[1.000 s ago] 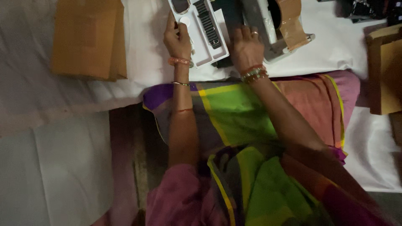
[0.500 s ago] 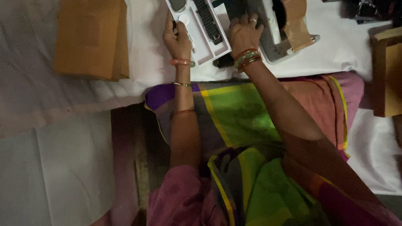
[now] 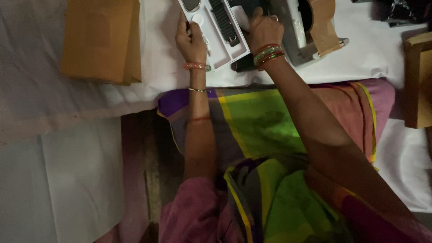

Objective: The person opens a black product box, removes a smartwatch and an orange wristband from the white tray, and places them into a brown cardboard shipping box. They repeat this process with a second smartwatch and wristband, closing each box after packing.

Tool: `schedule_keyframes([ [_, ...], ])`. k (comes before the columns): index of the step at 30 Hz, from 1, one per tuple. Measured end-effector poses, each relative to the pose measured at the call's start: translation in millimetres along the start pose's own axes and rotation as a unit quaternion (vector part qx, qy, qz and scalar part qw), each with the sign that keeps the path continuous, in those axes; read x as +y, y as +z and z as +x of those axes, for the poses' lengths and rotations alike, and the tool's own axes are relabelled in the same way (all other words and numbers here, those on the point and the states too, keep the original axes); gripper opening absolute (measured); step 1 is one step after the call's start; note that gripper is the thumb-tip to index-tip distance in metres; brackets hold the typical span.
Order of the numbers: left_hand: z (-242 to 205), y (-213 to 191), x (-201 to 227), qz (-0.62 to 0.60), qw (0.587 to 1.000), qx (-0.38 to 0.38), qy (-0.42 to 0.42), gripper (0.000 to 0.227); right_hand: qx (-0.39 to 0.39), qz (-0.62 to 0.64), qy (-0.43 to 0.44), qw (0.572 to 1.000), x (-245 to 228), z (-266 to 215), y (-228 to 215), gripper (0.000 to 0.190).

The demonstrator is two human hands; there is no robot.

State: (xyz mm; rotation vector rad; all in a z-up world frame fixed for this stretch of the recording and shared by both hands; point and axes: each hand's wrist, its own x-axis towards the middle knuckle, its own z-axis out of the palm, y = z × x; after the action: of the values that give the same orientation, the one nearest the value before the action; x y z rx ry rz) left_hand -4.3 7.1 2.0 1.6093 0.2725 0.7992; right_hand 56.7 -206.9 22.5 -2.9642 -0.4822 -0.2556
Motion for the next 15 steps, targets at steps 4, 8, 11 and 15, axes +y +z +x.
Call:
schedule_keyframes([
  [4,-0.6,3.2,-9.9,0.017,1.0,-0.015,-0.018,0.048,0.1,0.013,0.01,0.995,9.2,-1.5,-25.3,0.03],
  [8,-12.9,21.5,-16.0,0.052,0.998,-0.033,0.005,0.051,0.221,0.116,-0.029,0.968,13.0,-13.0,-75.6,0.022],
  [11,-24.5,39.8,-12.3,0.067,0.994,-0.077,-0.049,0.053,0.184,0.219,-0.059,0.956,1.7,-30.1,-112.8,0.033],
  [15,-42.1,55.6,-6.7,0.016,0.992,-0.116,-0.053,0.056,0.08,0.176,-0.065,0.979,-18.3,-37.8,-137.2,0.043],
])
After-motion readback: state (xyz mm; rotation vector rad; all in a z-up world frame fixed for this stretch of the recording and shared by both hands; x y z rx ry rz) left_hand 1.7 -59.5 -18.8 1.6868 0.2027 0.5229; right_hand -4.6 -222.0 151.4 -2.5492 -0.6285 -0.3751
